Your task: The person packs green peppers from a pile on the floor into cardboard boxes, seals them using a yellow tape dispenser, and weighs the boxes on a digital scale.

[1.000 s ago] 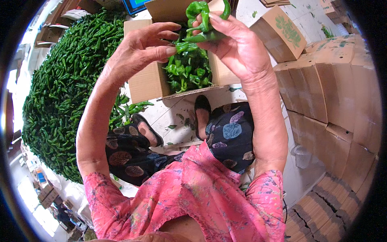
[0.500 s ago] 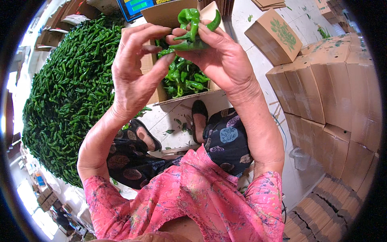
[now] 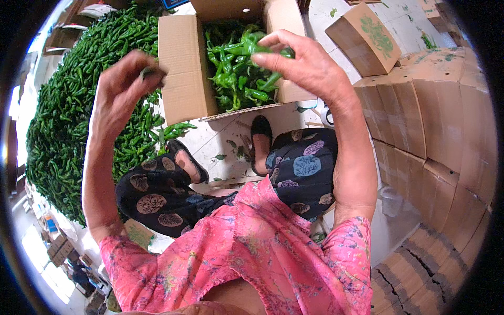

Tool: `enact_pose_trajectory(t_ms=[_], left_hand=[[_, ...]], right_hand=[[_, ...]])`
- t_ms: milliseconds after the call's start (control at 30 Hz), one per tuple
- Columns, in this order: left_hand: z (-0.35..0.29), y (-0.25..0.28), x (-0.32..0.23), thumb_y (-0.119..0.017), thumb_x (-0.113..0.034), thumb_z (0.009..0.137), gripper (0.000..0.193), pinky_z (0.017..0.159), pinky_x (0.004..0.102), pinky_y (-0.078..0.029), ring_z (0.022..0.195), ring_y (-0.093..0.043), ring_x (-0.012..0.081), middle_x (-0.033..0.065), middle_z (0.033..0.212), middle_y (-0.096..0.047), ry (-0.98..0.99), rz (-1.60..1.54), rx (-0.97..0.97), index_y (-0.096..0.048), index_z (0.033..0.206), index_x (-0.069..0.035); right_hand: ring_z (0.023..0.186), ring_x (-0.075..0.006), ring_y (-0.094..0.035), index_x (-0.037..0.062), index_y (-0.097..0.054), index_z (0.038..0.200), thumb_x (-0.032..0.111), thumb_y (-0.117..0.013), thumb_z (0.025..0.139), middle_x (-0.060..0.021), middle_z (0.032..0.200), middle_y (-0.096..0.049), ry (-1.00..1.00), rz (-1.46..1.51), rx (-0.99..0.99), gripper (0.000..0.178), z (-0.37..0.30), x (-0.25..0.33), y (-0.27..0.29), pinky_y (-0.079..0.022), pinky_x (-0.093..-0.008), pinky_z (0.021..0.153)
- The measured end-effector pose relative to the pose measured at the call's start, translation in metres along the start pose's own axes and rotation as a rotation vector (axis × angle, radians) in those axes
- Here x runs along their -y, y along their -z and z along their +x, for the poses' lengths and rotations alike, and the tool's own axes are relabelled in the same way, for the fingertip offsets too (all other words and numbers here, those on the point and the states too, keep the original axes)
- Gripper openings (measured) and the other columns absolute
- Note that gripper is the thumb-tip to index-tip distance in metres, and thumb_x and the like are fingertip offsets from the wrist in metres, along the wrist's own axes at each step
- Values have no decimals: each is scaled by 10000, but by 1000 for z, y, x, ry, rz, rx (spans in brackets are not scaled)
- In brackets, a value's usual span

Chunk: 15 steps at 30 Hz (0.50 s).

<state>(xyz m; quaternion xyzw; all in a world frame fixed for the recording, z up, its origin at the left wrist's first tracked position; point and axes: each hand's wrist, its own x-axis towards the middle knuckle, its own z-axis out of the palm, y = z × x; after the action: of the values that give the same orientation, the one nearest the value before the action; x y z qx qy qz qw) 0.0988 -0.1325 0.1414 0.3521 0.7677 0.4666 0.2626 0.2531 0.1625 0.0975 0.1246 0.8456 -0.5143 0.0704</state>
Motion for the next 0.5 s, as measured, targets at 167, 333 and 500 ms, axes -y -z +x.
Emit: enact_pose_trajectory(t_ms=[167, 333, 500], left_hand=[[-113, 38, 119, -641, -94, 927, 96, 689, 270, -481, 776, -578, 118, 35, 786, -613, 457, 269, 159, -612, 907, -5], [-316, 22, 266, -665, -130, 898, 257, 765, 336, -516, 831, -633, 214, 121, 895, -658, 1041, -444, -275, -624, 1122, -12], [-436, -73, 328, -706, -139, 866, 418, 862, 377, -508, 946, -634, 286, 164, 1015, -657, 1100, -139, -219, -575, 1243, -15]], right_hand=[[997, -316, -704, 116, -613, 1347, 395, -684, 945, -178, 1120, -718, 47, -216, 4, 494, -5, -29, -10, -550, -400, 836], [1042, -349, -682, 110, -587, 1370, 315, -629, 967, -201, 1166, -687, 129, -362, -158, 454, 33, -45, -13, -534, -396, 917], [1411, -399, -420, 30, -396, 1502, 251, -579, 971, -256, 1518, -429, 219, -616, -152, 603, 79, -85, -51, -328, -438, 1191]])
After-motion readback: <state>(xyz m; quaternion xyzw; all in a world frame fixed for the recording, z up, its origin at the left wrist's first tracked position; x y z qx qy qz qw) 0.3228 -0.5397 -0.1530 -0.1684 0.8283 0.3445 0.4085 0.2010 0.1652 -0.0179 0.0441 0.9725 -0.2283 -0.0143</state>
